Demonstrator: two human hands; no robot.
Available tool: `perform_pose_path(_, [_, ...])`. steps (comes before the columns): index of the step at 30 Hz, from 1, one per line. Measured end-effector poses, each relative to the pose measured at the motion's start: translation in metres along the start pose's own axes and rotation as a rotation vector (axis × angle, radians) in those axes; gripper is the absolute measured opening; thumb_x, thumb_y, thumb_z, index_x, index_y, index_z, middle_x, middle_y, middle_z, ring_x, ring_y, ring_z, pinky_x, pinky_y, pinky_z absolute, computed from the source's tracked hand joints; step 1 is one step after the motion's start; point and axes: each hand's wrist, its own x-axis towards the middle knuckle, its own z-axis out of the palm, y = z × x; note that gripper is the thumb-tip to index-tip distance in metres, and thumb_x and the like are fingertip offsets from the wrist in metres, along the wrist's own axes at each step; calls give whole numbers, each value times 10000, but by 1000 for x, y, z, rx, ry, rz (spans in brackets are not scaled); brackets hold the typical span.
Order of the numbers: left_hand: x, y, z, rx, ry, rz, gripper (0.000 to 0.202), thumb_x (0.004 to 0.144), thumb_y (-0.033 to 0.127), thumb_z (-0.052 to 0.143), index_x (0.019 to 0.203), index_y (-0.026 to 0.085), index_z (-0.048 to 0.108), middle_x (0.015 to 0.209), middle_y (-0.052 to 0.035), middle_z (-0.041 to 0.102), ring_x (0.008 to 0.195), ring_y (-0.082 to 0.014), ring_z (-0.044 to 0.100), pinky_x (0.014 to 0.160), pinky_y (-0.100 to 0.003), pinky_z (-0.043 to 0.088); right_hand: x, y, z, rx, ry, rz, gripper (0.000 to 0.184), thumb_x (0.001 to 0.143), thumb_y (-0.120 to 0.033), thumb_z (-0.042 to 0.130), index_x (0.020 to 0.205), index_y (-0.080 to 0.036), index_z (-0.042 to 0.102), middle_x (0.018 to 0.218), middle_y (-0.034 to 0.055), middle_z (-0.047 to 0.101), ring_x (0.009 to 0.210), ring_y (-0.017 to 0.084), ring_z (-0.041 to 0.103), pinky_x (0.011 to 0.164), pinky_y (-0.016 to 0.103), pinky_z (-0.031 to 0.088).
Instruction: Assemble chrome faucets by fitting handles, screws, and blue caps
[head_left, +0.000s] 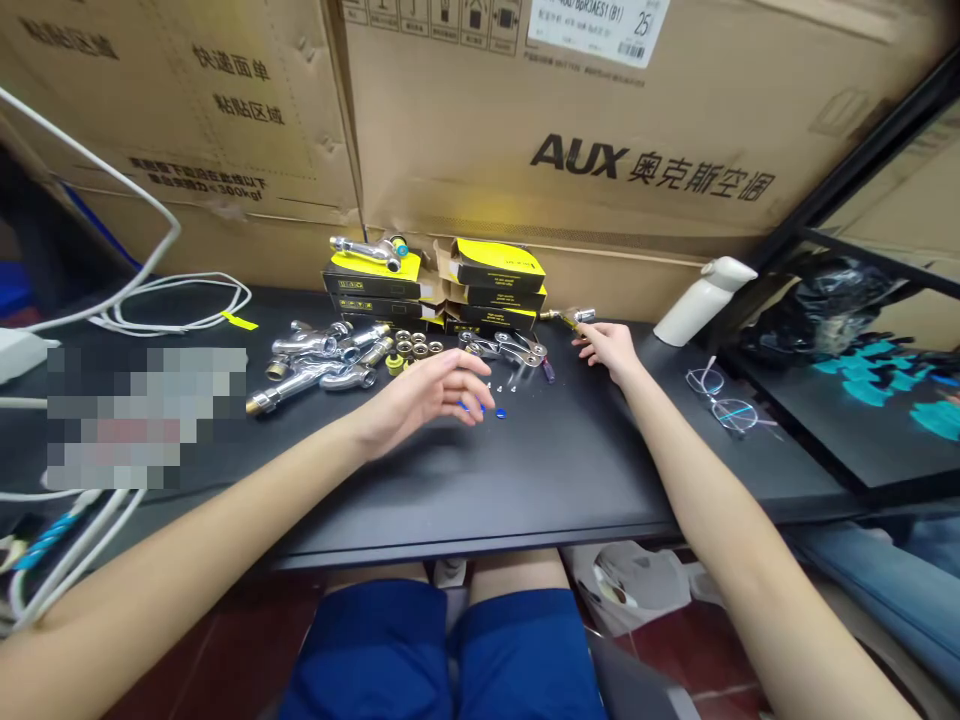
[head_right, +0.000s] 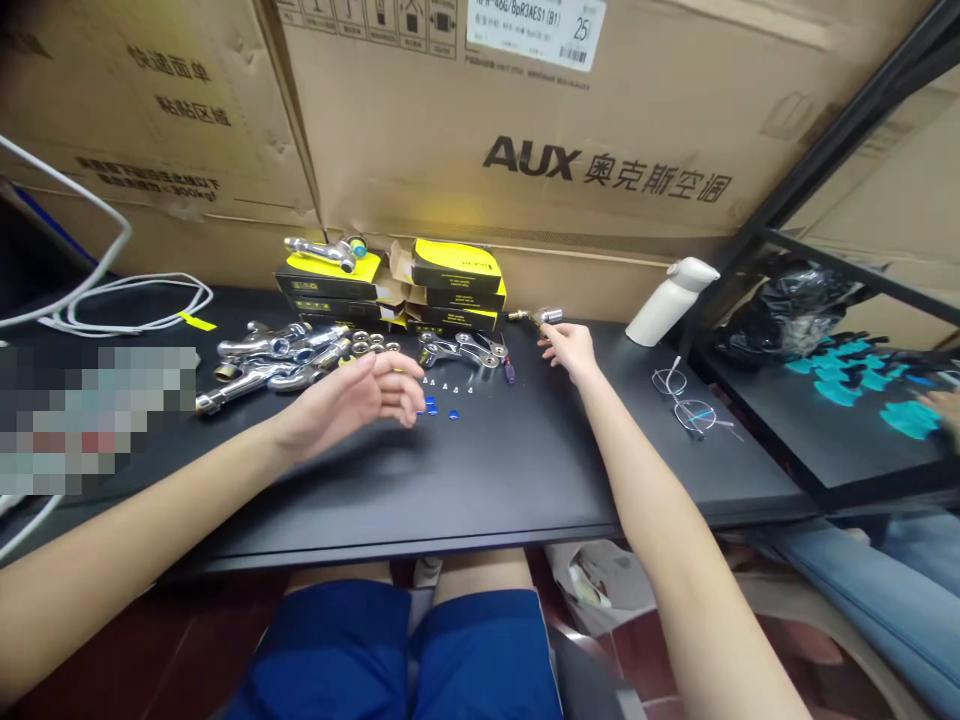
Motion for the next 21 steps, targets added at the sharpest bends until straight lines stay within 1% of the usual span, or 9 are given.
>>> perform_pose_path(2, [-1,0,0,48,-112,-34,480,877,602,538,1048,156,591,904,-86,704,784,-177,647,772,-324,509,-1,3,1,-75,12,-64,176,797,-296,718,760,-127,688,637,36,681,414,82,555,328,154,395])
perform_pose_path(5, [-5,2,7,175,-291,-149,462,873,593,551,1016,155,588,865,-92,697,750,-175,640,732,-323,515,-3,6,3,-166,31,-156,148,764,-282,730,741,-139,699,587,11,655,418,100,558,373,178,423])
perform_pose_path(8, [-7,1,16,360,-296,-217,377,863,547,589,932,178,564,751,-31,640,606,-130,571,587,-273,482,-4,6,3,-229,65,-224,126,773,-266,702,728,-148,697,645,22,684,451,113,571,476,224,487])
perform_pose_path(10, [-8,-3,18,547,-199,-157,337,874,524,577,891,189,549,701,-1,595,566,-119,535,538,-251,444,-6,2,1,-265,106,-259,100,758,-250,710,746,-151,702,746,46,714,533,133,604,594,267,531])
perform_pose_path(13, [-5,-8,10,1063,45,119,271,912,458,525,907,192,574,733,-22,603,644,-154,559,596,-275,429,-16,-11,0,-301,211,-349,142,763,-275,714,851,-164,719,979,84,722,671,152,630,764,309,535])
perform_pose_path(14, [-4,-9,6,1261,117,210,248,927,420,495,912,190,587,782,-45,619,699,-175,574,631,-292,428,-21,-17,1,-301,248,-406,164,790,-304,691,881,-170,719,1012,87,715,662,146,623,770,307,530])
perform_pose_path(16, [-2,-7,-3,1563,219,308,243,951,346,425,936,184,605,892,-94,636,836,-230,592,706,-332,434,-34,-28,5,-238,245,-481,178,847,-332,626,892,-183,712,996,80,712,608,133,604,703,283,522])
perform_pose_path(18, [-2,-2,-10,1735,296,313,245,948,310,412,979,173,613,982,-136,628,957,-283,577,792,-376,441,-46,-36,13,-176,205,-554,167,861,-324,606,880,-190,704,1061,84,690,610,127,603,666,276,514])
perform_pose_path(21, [-4,8,-17,1900,386,173,290,914,351,486,1095,151,591,1081,-178,593,1029,-338,556,849,-421,442,-59,-39,25,-172,128,-644,128,853,-291,612,861,-197,699,1143,85,659,586,108,570,668,288,517])
